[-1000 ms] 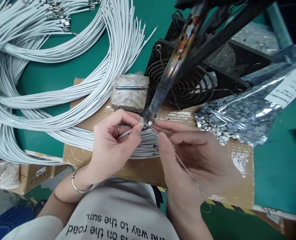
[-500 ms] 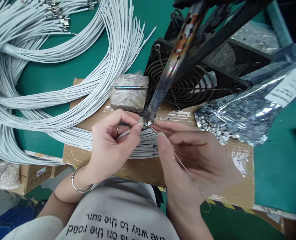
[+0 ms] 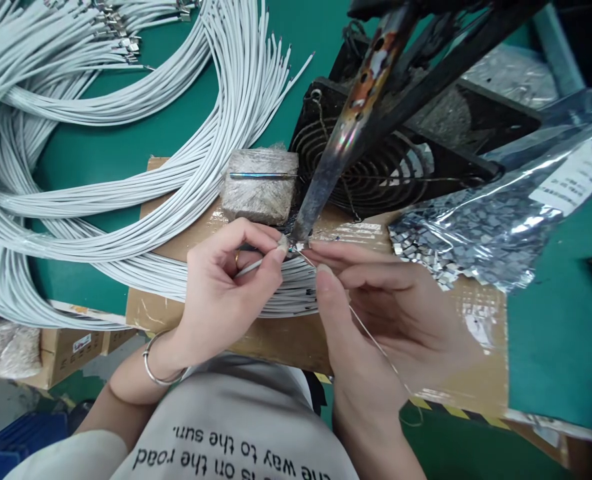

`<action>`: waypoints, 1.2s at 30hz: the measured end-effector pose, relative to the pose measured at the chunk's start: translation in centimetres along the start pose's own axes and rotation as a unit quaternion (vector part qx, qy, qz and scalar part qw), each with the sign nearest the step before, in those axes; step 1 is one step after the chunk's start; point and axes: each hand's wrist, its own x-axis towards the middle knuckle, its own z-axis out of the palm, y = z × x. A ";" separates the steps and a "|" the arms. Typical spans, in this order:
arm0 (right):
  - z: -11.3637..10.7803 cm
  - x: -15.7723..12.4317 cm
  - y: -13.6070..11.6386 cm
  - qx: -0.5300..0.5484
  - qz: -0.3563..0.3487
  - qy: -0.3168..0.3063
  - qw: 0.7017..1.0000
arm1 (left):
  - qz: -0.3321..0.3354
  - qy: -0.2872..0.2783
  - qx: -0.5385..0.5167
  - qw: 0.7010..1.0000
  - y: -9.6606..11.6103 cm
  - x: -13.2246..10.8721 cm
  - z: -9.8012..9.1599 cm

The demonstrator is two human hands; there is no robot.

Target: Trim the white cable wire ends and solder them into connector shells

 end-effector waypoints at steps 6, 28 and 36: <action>0.0 0.0 0.0 -0.003 0.001 0.005 1.000 | 0.003 -0.003 0.004 1.000 0.0 0.0 -0.1; 0.3 0.1 -0.1 0.003 -0.007 0.018 1.000 | 0.002 -0.001 0.018 1.000 0.1 -0.1 -0.1; 0.3 0.2 -0.1 -0.001 -0.017 0.019 1.000 | 0.000 0.000 0.017 1.000 0.1 -0.1 -0.1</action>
